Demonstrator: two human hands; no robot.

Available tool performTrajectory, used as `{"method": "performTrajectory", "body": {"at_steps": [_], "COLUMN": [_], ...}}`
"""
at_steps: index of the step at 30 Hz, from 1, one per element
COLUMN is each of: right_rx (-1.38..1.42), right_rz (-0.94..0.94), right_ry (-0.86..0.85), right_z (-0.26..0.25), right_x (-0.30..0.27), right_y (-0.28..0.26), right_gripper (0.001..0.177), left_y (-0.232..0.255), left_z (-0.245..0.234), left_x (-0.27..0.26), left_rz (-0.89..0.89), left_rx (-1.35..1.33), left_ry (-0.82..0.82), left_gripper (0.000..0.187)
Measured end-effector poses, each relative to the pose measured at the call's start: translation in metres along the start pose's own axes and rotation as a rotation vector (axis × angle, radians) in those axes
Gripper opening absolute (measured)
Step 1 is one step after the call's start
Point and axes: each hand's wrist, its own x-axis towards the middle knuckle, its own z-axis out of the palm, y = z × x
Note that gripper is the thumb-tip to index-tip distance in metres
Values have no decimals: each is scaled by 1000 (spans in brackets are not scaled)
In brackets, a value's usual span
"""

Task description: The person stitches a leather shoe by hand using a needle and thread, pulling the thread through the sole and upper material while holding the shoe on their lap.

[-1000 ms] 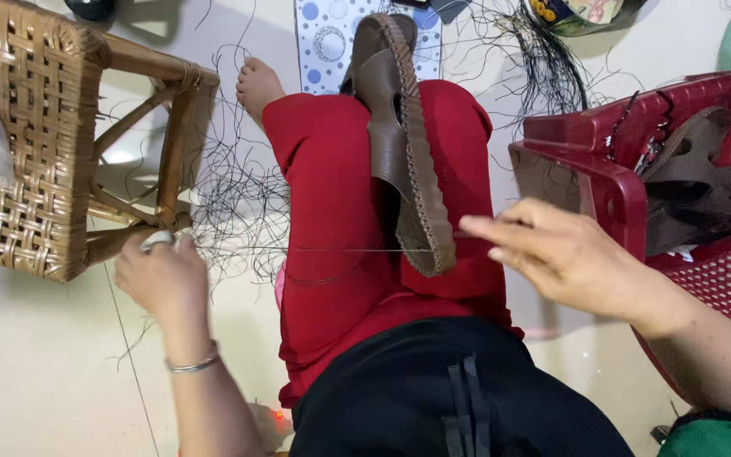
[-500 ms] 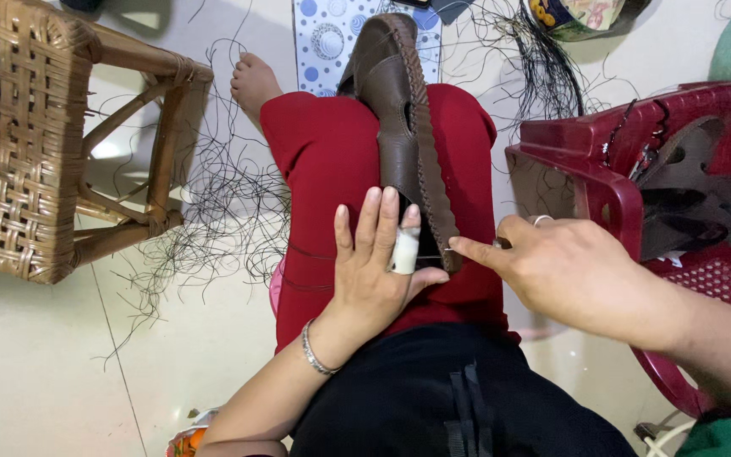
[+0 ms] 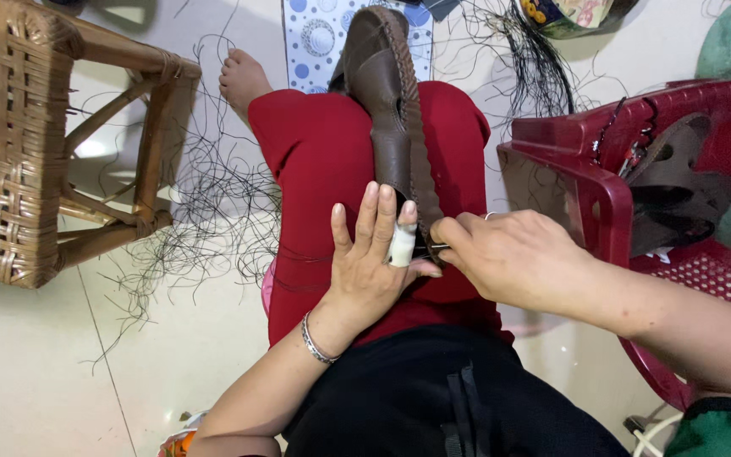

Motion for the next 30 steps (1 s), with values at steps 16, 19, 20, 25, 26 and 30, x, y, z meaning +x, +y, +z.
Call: {"method": "performTrajectory", "body": {"at_steps": [16, 19, 20, 25, 26, 30], "right_rx": [-41, 73, 189, 134, 84, -29], "right_rz": [-105, -101, -102, -94, -105, -136], "right_ry": [323, 274, 252, 409, 465, 491], "right_z": [34, 24, 20, 29, 33, 18], "right_x": [-10, -10, -9, -10, -11, -26], "right_y": [3, 11, 14, 9, 10, 10], "right_gripper": [16, 19, 24, 19, 20, 21], "left_y": [12, 10, 7, 13, 19, 20], "left_z": [-81, -74, -72, -62, -60, -60], "left_x": [25, 26, 27, 20, 17, 23], "left_rz": [-350, -727, -919, -768, -798, -686], "left_rx": [-1141, -1508, -1469, -782, -850, -809], "left_ry": [-228, -304, -320, -382, -453, -446], "left_gripper": [11, 14, 12, 30, 38, 37]}}
